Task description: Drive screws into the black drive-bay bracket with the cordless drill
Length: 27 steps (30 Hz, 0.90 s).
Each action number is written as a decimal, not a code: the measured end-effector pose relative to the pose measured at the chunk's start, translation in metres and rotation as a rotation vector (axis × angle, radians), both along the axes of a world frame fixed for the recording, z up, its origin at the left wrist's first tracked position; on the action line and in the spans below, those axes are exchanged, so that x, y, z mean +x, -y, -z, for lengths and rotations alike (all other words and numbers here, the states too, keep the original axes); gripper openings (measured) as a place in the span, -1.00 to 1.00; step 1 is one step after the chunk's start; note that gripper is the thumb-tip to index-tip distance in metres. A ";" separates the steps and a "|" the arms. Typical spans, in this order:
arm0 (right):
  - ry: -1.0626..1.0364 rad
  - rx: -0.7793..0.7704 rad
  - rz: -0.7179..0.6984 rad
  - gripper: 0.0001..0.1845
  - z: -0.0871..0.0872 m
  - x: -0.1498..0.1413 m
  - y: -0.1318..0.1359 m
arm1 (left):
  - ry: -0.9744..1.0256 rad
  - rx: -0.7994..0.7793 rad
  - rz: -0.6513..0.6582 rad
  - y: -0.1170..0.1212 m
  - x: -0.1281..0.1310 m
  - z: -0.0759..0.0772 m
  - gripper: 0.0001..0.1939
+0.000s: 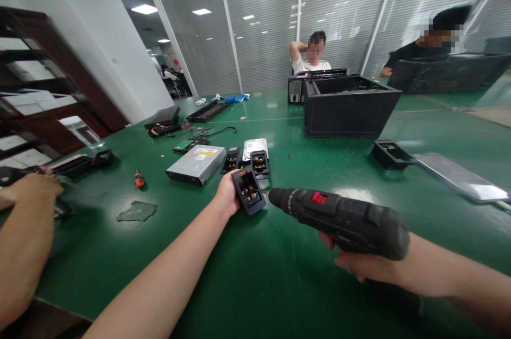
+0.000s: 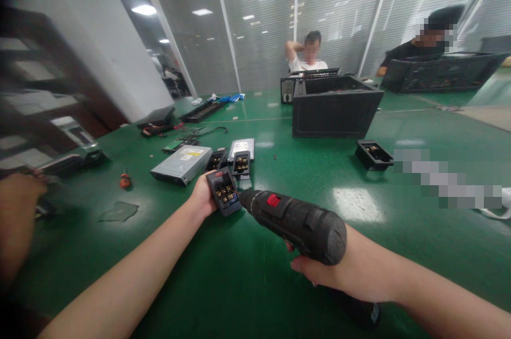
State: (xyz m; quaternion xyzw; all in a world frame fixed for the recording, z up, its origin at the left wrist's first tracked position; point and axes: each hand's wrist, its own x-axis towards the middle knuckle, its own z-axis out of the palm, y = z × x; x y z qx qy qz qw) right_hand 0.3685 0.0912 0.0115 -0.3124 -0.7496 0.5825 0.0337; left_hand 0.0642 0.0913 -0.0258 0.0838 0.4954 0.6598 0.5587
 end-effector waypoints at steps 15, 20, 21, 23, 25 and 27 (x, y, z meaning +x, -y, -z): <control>0.014 0.011 -0.011 -0.73 -0.006 -0.001 0.001 | -0.009 0.012 -0.004 0.000 0.001 -0.001 -0.83; 0.015 0.025 -0.022 -0.72 -0.003 0.000 -0.001 | -0.007 0.002 -0.010 0.000 0.001 -0.002 -0.83; 0.014 0.022 -0.020 -0.72 -0.001 0.000 -0.001 | -0.006 -0.001 -0.014 0.000 0.001 -0.002 -0.83; 0.009 0.015 -0.011 -0.72 0.002 0.001 -0.002 | -0.006 -0.008 -0.021 0.000 0.002 -0.003 -0.83; 0.002 0.017 -0.004 -0.72 0.004 0.001 -0.003 | -0.007 -0.013 -0.019 0.000 0.001 -0.002 -0.83; -0.003 0.025 0.000 -0.70 0.004 0.001 -0.002 | -0.011 -0.016 -0.018 0.000 0.001 -0.001 -0.83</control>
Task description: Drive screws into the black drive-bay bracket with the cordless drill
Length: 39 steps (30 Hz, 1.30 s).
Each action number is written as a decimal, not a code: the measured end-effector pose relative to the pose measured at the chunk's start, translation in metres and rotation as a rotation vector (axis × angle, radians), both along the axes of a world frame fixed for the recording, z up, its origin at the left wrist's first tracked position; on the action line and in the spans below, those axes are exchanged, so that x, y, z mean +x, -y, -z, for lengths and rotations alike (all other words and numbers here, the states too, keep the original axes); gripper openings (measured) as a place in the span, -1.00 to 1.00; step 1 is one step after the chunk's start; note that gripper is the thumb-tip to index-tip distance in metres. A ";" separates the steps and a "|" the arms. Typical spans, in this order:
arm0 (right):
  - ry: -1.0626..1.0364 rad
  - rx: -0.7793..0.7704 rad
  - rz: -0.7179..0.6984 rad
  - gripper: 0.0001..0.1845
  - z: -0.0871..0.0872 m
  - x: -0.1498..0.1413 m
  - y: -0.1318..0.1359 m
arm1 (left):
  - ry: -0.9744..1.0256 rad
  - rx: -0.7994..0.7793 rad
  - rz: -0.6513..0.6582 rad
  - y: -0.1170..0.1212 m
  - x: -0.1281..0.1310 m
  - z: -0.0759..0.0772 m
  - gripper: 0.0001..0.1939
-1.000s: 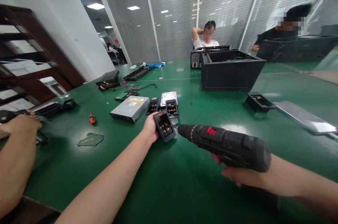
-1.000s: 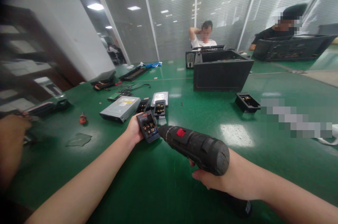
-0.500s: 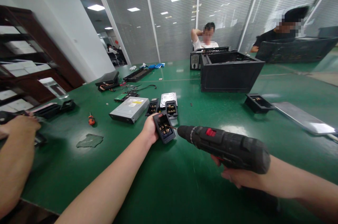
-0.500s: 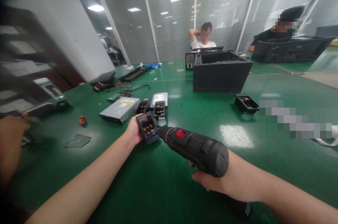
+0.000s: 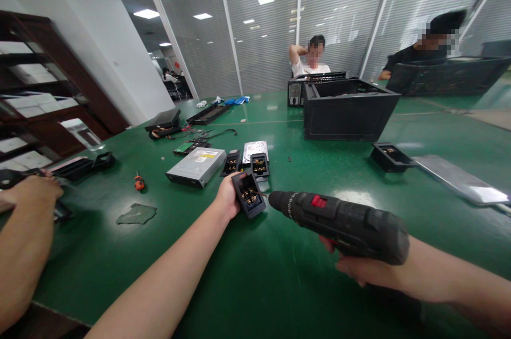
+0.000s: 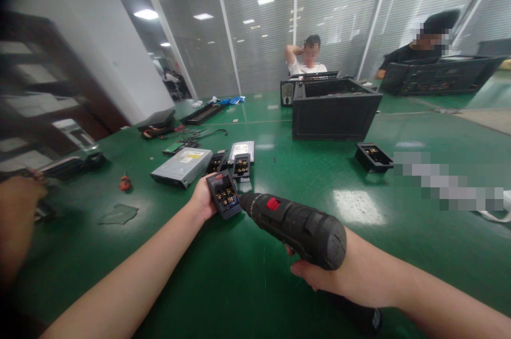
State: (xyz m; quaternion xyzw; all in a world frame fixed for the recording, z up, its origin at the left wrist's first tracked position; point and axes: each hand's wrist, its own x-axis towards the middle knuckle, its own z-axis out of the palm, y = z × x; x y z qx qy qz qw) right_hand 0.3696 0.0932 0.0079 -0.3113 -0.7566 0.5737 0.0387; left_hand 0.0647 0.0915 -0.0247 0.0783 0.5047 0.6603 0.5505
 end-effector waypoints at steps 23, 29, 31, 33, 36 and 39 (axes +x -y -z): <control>0.030 -0.010 0.021 -0.67 -0.011 -0.002 0.004 | 0.015 0.005 0.006 0.001 0.001 0.000 -0.82; 0.033 0.002 0.003 -0.70 -0.010 -0.002 0.003 | -0.013 0.007 0.008 0.002 0.001 0.000 -0.82; 0.027 0.009 -0.014 -0.72 -0.010 -0.003 0.003 | -0.016 0.012 0.020 0.002 0.002 -0.001 -0.81; 0.021 0.013 -0.018 -0.73 -0.011 -0.003 0.003 | -0.015 0.014 0.031 0.002 0.002 -0.001 -0.81; 0.018 -0.014 0.002 -0.70 -0.012 -0.004 0.004 | -0.013 0.017 0.039 0.002 0.001 0.000 -0.81; -0.002 -0.034 0.003 -0.69 -0.012 -0.004 0.004 | -0.009 0.026 0.044 0.001 0.000 0.001 -0.81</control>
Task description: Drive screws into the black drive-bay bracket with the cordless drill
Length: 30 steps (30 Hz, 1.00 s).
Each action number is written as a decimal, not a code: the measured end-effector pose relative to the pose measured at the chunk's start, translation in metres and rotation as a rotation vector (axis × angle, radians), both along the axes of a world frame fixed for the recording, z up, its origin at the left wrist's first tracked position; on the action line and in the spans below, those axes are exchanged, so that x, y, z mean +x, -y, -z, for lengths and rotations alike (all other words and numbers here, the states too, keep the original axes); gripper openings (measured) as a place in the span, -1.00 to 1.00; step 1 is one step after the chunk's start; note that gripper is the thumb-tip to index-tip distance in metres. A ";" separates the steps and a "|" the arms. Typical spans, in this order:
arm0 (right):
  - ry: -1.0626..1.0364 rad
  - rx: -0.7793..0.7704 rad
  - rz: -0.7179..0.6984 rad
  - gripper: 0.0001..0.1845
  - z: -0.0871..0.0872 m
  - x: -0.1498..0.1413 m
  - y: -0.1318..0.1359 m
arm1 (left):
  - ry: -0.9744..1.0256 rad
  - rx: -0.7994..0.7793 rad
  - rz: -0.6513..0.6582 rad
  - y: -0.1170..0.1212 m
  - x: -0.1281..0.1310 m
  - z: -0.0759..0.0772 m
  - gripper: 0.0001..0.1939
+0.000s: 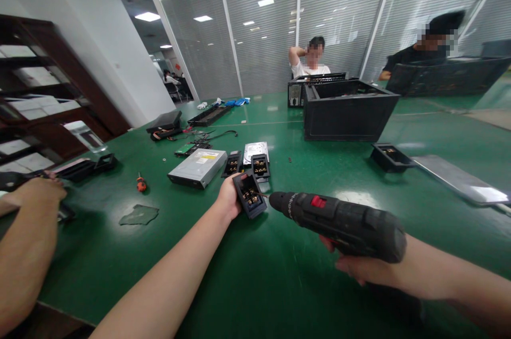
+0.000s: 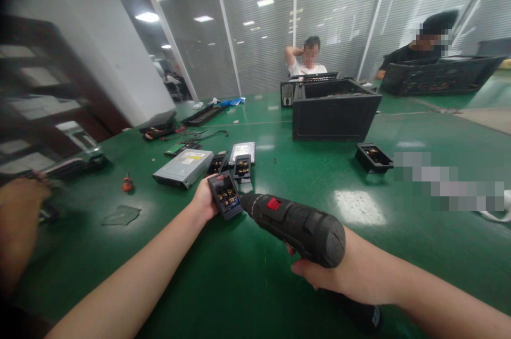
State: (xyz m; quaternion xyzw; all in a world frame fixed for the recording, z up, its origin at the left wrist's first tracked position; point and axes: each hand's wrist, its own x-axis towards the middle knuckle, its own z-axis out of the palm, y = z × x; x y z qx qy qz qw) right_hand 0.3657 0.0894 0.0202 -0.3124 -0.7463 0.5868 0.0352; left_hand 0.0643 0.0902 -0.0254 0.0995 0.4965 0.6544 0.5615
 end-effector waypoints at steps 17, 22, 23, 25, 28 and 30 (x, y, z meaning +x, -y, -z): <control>-0.024 0.000 -0.019 -0.75 -0.002 -0.001 0.001 | 0.021 -0.004 -0.006 0.000 -0.004 0.004 -0.83; 0.009 -0.019 0.016 -0.77 -0.006 -0.002 0.002 | 0.015 0.013 0.016 -0.001 -0.006 0.008 -0.82; 0.012 -0.026 0.020 -0.77 -0.006 -0.001 0.002 | 0.016 0.015 0.012 -0.001 -0.006 0.008 -0.82; 0.011 -0.032 0.018 -0.75 -0.006 0.000 0.002 | 0.022 0.013 0.005 -0.001 -0.006 0.007 -0.83; 0.024 -0.019 0.011 -0.74 -0.005 0.000 0.002 | 0.035 0.007 0.004 -0.001 -0.004 0.005 -0.83; 0.030 -0.006 0.017 -0.73 -0.004 0.000 0.002 | 0.035 0.008 0.002 0.000 -0.004 0.003 -0.83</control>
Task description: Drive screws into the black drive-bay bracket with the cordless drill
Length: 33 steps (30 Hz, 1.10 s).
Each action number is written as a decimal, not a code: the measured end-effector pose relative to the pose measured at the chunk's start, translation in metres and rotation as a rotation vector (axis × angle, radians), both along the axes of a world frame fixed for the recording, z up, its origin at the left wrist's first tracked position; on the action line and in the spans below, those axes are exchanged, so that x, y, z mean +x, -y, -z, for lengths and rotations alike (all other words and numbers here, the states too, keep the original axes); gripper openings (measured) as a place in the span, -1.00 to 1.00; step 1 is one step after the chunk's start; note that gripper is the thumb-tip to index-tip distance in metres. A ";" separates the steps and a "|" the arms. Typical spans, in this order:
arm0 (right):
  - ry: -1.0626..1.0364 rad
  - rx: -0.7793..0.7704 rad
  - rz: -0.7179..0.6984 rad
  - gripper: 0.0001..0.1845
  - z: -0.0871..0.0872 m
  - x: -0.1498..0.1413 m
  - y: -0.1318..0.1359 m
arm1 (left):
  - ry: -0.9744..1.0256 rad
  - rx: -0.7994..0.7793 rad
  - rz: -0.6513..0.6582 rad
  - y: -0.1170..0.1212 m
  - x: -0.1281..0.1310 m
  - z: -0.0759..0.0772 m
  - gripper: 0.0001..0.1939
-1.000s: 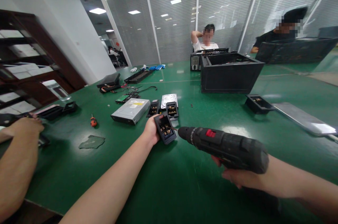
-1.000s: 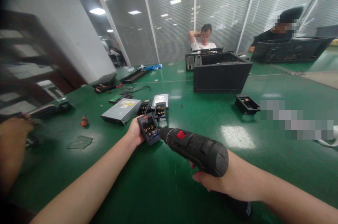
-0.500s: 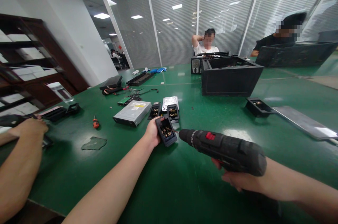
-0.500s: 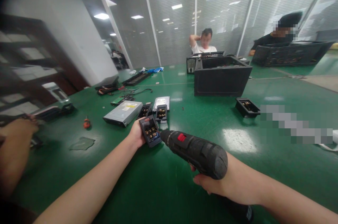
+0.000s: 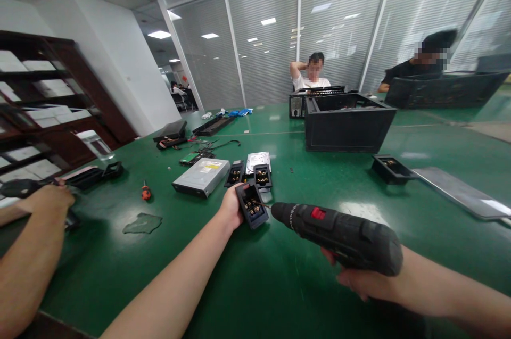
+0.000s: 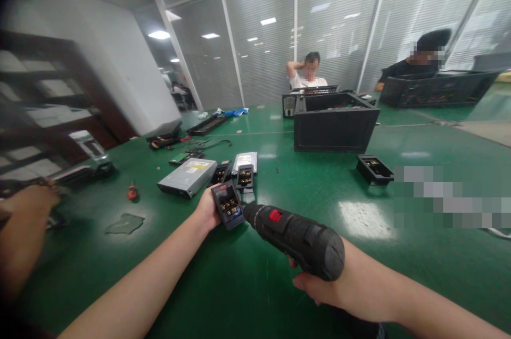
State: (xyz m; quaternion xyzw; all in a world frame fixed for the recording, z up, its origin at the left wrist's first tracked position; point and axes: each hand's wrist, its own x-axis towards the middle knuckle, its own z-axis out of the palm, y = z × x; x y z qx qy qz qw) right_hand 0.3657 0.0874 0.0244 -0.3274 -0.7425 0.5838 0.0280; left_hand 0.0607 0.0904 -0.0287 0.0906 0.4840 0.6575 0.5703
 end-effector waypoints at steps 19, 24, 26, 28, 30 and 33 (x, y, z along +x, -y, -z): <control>-0.049 -0.041 -0.008 -0.76 -0.001 -0.002 0.000 | -0.034 -0.002 -0.007 0.002 0.001 0.000 -0.80; -0.007 -0.010 -0.022 -0.75 0.001 -0.001 -0.001 | -0.029 -0.009 0.002 0.000 0.000 0.000 -0.81; -0.011 -0.014 -0.016 -0.74 0.003 -0.001 -0.001 | -0.029 -0.014 -0.001 0.000 0.000 0.000 -0.81; -0.032 -0.021 -0.016 -0.74 0.005 -0.001 -0.001 | -0.032 -0.014 -0.002 0.000 0.000 0.000 -0.81; -0.040 -0.018 -0.009 -0.73 0.007 -0.001 -0.002 | -0.034 -0.013 -0.001 0.000 0.000 0.000 -0.81; -0.033 -0.011 -0.009 -0.73 0.007 -0.001 -0.003 | -0.032 -0.006 0.004 0.001 0.000 0.000 -0.82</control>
